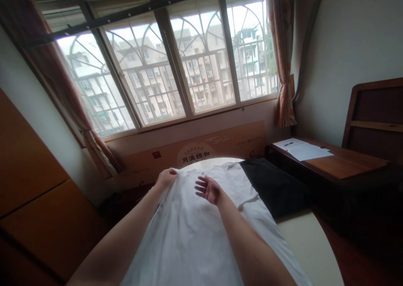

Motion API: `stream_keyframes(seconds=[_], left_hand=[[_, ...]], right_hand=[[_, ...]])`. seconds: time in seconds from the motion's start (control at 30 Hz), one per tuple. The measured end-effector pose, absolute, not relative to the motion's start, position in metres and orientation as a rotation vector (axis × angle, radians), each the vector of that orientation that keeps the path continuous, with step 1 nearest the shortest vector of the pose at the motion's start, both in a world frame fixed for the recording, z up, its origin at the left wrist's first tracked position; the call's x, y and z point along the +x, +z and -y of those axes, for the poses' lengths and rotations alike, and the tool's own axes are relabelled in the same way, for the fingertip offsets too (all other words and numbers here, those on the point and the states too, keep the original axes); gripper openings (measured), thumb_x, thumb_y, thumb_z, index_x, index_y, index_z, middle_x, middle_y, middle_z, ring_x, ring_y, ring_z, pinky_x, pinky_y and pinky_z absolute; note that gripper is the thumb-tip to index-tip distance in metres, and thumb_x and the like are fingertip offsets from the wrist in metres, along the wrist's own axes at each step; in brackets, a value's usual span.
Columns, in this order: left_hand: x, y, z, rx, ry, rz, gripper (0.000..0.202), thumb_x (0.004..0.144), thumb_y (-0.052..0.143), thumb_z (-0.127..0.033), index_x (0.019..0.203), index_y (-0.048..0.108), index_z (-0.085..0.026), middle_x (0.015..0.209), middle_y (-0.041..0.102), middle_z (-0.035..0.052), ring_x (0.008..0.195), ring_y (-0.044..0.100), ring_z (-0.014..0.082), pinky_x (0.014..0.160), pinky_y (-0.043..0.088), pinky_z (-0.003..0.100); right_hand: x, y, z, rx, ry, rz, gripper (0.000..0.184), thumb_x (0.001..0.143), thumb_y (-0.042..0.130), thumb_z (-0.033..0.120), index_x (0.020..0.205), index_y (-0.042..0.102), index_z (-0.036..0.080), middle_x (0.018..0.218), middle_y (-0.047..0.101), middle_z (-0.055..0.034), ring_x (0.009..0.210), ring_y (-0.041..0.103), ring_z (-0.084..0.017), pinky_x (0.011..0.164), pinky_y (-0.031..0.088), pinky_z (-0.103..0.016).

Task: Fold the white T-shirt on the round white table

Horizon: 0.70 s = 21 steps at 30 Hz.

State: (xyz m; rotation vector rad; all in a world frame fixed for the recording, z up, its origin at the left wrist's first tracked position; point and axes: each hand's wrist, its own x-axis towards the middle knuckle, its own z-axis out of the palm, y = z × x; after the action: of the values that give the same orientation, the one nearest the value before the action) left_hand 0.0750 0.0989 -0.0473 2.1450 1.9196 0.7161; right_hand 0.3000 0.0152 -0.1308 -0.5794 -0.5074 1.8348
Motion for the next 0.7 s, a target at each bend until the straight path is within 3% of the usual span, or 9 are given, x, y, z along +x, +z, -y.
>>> stream_keyframes(seconds=[0.17,0.23,0.33,0.5,0.6,0.7], left_hand=[[0.108,-0.069,-0.072,2.244,0.605,-1.456,0.033,0.071,0.08,-0.038,0.096,0.079,-0.017,0.094,0.078,0.0088,0.085,0.073,0.0243,0.078,0.056,0.03],[0.109,-0.075,-0.066,2.241,0.618,-1.417,0.042,0.078,0.075,-0.044,0.108,0.077,-0.015,0.1,0.078,0.0116,0.086,0.073,0.0245,0.076,0.057,0.031],[0.098,-0.078,-0.071,2.235,0.704,-1.536,0.04,0.089,0.061,-0.04,0.118,0.071,-0.015,0.112,0.075,0.0145,0.097,0.072,0.0264,0.083,0.056,0.035],[0.077,-0.084,-0.082,2.284,0.668,-1.857,0.026,0.08,0.068,-0.027,0.102,0.073,-0.014,0.118,0.071,0.0223,0.122,0.061,0.0378,0.104,0.045,0.049],[0.071,-0.092,-0.08,2.375,0.542,-1.839,0.024,0.08,0.069,-0.027,0.102,0.074,-0.018,0.12,0.072,0.0179,0.123,0.061,0.034,0.108,0.043,0.044],[0.07,-0.099,-0.074,2.476,0.379,-1.687,0.031,0.071,0.078,-0.028,0.101,0.077,-0.022,0.116,0.075,0.0119,0.115,0.066,0.0312,0.105,0.046,0.036]], right_hand=[[0.278,-0.134,-0.018,-0.591,1.921,0.307,0.05,0.103,0.034,0.051,0.137,0.049,0.018,0.113,0.066,-0.0124,0.095,0.068,-0.024,0.084,0.055,-0.043],[0.272,-0.141,-0.018,-0.628,1.925,0.268,0.054,0.103,0.029,0.055,0.142,0.044,0.02,0.115,0.064,-0.0131,0.094,0.067,-0.024,0.081,0.055,-0.043],[0.269,-0.149,-0.018,-0.651,1.908,0.236,0.059,0.102,0.028,0.057,0.148,0.037,0.023,0.118,0.062,-0.012,0.094,0.066,-0.023,0.081,0.054,-0.042],[0.272,-0.15,-0.016,-0.647,1.909,0.238,0.06,0.102,0.029,0.054,0.155,0.026,0.026,0.124,0.06,-0.0121,0.098,0.066,-0.022,0.085,0.054,-0.042],[0.273,-0.149,-0.015,-0.639,1.928,0.242,0.06,0.103,0.026,0.053,0.157,0.022,0.028,0.129,0.058,-0.0131,0.102,0.066,-0.022,0.086,0.054,-0.045],[0.274,-0.149,-0.015,-0.621,1.94,0.244,0.059,0.103,0.025,0.053,0.157,0.02,0.028,0.132,0.058,-0.0143,0.105,0.066,-0.022,0.087,0.053,-0.046]])
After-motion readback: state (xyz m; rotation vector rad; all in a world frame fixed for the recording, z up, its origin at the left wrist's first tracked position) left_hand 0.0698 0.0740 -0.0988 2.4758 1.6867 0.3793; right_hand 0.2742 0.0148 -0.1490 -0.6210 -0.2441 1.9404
